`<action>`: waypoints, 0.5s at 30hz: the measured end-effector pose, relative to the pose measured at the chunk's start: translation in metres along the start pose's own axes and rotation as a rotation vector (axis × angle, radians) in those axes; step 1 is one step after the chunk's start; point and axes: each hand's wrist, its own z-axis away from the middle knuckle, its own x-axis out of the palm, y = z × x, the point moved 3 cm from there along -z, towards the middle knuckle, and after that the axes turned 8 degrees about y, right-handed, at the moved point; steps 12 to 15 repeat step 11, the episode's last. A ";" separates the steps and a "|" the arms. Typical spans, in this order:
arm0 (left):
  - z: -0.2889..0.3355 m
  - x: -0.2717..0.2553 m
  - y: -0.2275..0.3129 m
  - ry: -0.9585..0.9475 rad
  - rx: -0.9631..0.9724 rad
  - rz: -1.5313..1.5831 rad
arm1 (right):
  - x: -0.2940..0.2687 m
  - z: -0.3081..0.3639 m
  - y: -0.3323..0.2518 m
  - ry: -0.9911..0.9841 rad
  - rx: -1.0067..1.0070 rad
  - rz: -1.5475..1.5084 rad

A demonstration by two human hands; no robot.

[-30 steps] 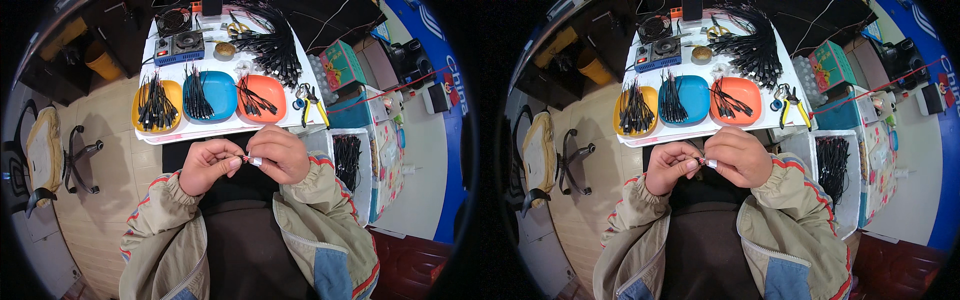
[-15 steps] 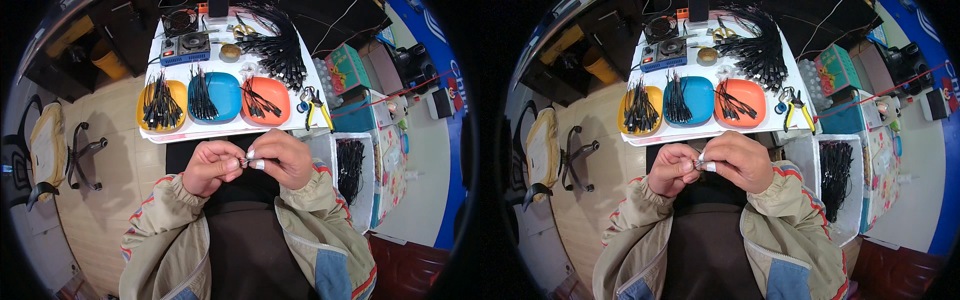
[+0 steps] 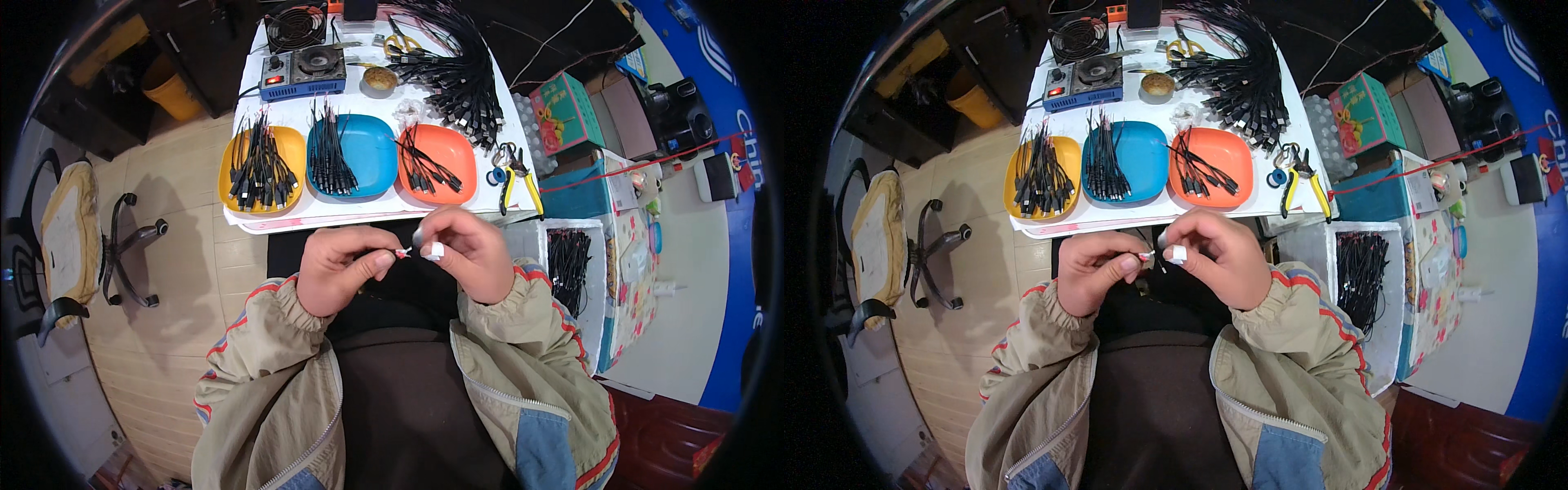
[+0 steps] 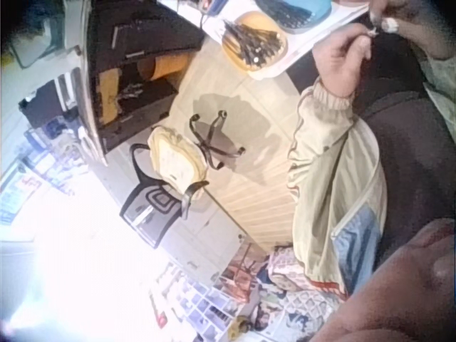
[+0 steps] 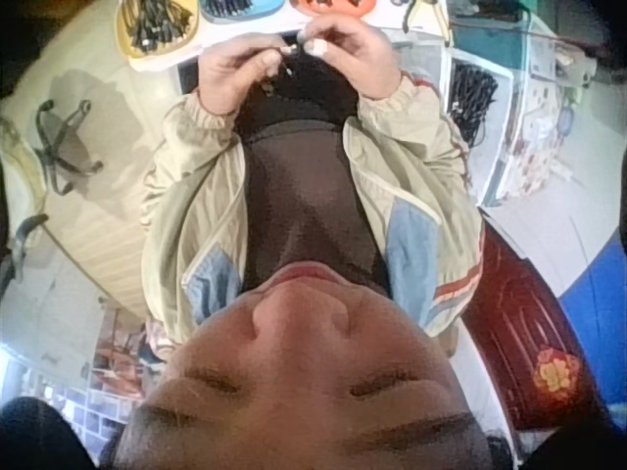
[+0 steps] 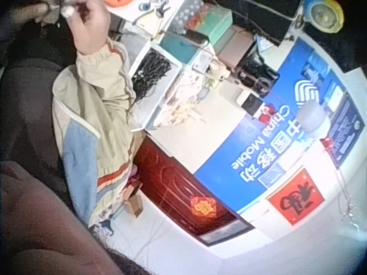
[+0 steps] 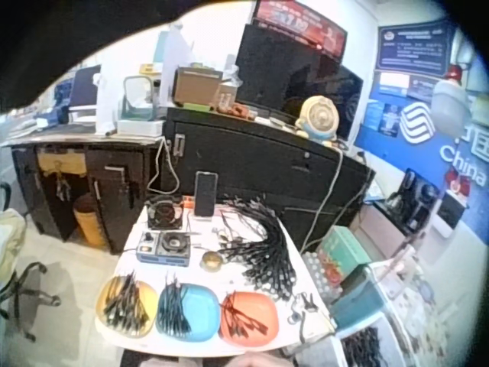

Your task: The person repeatedly picks black cables from colored trays, inserts a small white connector into the cable end, and places the assembled cable into a white bin. The process is repeated multiple times with consistent hand movements.

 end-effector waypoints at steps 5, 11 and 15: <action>0.000 0.004 -0.011 0.015 -0.096 0.370 | 0.009 0.007 -0.024 0.096 -0.733 0.687; 0.005 0.011 -0.014 -0.027 -0.184 0.508 | 0.011 0.007 -0.024 0.085 -0.875 0.767; 0.005 0.011 -0.014 -0.027 -0.184 0.508 | 0.011 0.007 -0.024 0.085 -0.875 0.767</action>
